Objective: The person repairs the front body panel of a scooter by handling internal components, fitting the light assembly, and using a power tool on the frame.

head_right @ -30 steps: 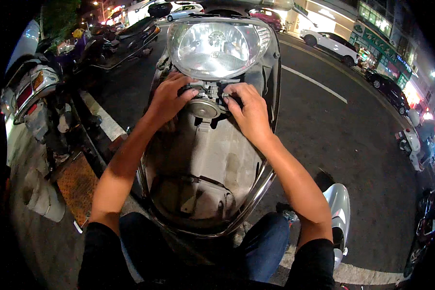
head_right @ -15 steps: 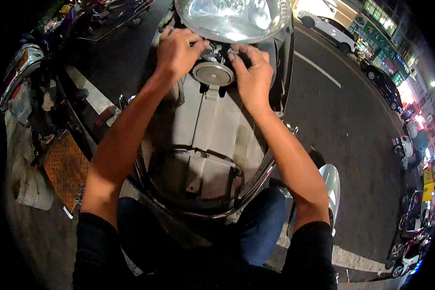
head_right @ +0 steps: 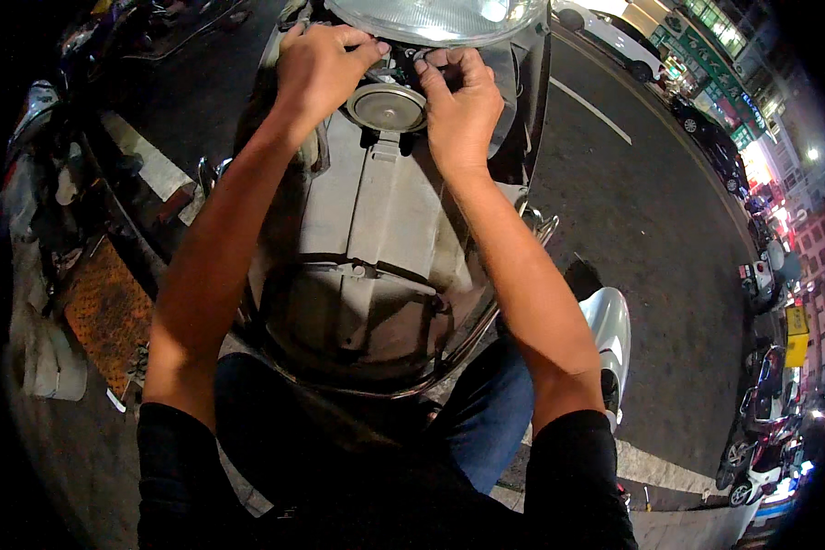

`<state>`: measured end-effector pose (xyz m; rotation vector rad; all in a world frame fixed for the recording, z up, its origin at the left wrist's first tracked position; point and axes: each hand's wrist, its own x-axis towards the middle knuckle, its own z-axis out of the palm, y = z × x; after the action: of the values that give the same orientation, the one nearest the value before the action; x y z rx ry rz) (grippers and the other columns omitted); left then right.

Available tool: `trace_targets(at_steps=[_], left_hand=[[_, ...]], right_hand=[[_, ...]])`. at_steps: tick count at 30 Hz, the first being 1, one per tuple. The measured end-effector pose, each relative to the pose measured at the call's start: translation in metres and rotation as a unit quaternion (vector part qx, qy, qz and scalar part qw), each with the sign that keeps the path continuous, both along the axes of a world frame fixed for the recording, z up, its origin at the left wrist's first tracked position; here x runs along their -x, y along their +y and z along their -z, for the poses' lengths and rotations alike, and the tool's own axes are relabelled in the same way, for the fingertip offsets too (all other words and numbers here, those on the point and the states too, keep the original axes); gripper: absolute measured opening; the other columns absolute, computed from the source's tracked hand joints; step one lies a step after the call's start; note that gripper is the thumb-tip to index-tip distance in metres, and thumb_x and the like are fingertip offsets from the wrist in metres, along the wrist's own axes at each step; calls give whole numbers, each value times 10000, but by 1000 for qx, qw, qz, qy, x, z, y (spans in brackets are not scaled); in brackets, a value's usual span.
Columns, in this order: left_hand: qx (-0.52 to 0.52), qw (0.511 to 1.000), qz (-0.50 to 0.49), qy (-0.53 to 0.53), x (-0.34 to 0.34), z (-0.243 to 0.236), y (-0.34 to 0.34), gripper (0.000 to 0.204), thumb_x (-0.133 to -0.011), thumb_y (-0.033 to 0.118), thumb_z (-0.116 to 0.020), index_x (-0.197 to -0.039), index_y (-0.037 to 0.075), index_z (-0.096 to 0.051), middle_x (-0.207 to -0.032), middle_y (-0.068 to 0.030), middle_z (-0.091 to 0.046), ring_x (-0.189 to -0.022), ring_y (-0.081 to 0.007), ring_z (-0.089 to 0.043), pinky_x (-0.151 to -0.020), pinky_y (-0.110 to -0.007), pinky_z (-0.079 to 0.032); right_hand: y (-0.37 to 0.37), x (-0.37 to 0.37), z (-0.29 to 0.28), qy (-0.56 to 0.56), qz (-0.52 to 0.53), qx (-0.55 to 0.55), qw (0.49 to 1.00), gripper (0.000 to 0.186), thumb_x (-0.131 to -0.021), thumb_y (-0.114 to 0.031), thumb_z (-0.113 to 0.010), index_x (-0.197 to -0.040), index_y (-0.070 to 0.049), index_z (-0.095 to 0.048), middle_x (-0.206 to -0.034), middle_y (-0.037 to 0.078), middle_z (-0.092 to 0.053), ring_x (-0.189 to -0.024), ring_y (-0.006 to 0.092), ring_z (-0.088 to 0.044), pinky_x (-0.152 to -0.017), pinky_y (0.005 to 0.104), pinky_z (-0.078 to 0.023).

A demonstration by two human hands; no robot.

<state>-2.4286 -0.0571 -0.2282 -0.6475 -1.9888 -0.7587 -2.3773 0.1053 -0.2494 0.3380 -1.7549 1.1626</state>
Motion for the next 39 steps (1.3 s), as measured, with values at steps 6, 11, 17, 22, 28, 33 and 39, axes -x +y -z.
trace_targets(at_steps=[6,11,17,22,28,33,39], left_hand=[[15,999,26,-16,1,1,0,320,-827,400,-642,-898,104,-742,-896,-120,-699,-912,-280,-634,-1028,-401,-296],[13,994,82,-71,-9,-7,-8,294,-842,357,-627,-917,96,-740,-896,-126,-700,-907,-284,-636,-1065,-415,-249],[-43,977,142,-156,-22,-18,-4,258,-806,257,-640,-830,7,-696,-784,-186,-667,-744,-304,-664,-664,-399,-494],[-44,954,178,-236,-23,-27,-5,256,-822,243,-630,-896,7,-697,-829,-179,-680,-782,-291,-661,-694,-387,-499],[9,984,136,-118,-15,-3,-4,281,-859,321,-595,-952,92,-730,-906,-126,-699,-930,-289,-628,-1093,-436,-205],[41,988,100,-111,-14,-8,-8,283,-867,313,-564,-949,94,-722,-923,-113,-697,-950,-298,-617,-1103,-441,-205],[94,995,4,-31,-17,-2,-4,253,-867,258,-536,-961,104,-714,-941,-106,-688,-953,-303,-610,-1057,-464,-282]], right_hand=[[4,0,2,5,17,-7,1000,131,-794,-89,-707,-862,0,-639,-788,68,-642,-706,137,-536,-682,282,-453],[-11,-6,1,-1,-60,65,996,138,-814,-50,-694,-911,23,-629,-812,37,-646,-704,88,-543,-655,238,-455],[-8,-5,-1,-31,-86,81,993,170,-820,-31,-691,-963,35,-628,-819,32,-646,-723,71,-550,-661,221,-458],[4,6,-5,-39,-44,34,998,214,-793,-96,-720,-953,38,-672,-825,71,-637,-739,143,-584,-695,268,-469],[8,0,-6,-23,62,-77,995,220,-753,-131,-746,-928,-5,-700,-922,113,-590,-832,240,-580,-779,326,-467],[1,-6,-12,-1,141,-144,979,244,-745,-156,-759,-934,-11,-703,-1012,139,-565,-936,260,-556,-809,337,-455],[5,0,-13,-76,72,-80,991,228,-757,-162,-757,-917,-6,-712,-937,150,-585,-868,272,-574,-807,335,-453]])
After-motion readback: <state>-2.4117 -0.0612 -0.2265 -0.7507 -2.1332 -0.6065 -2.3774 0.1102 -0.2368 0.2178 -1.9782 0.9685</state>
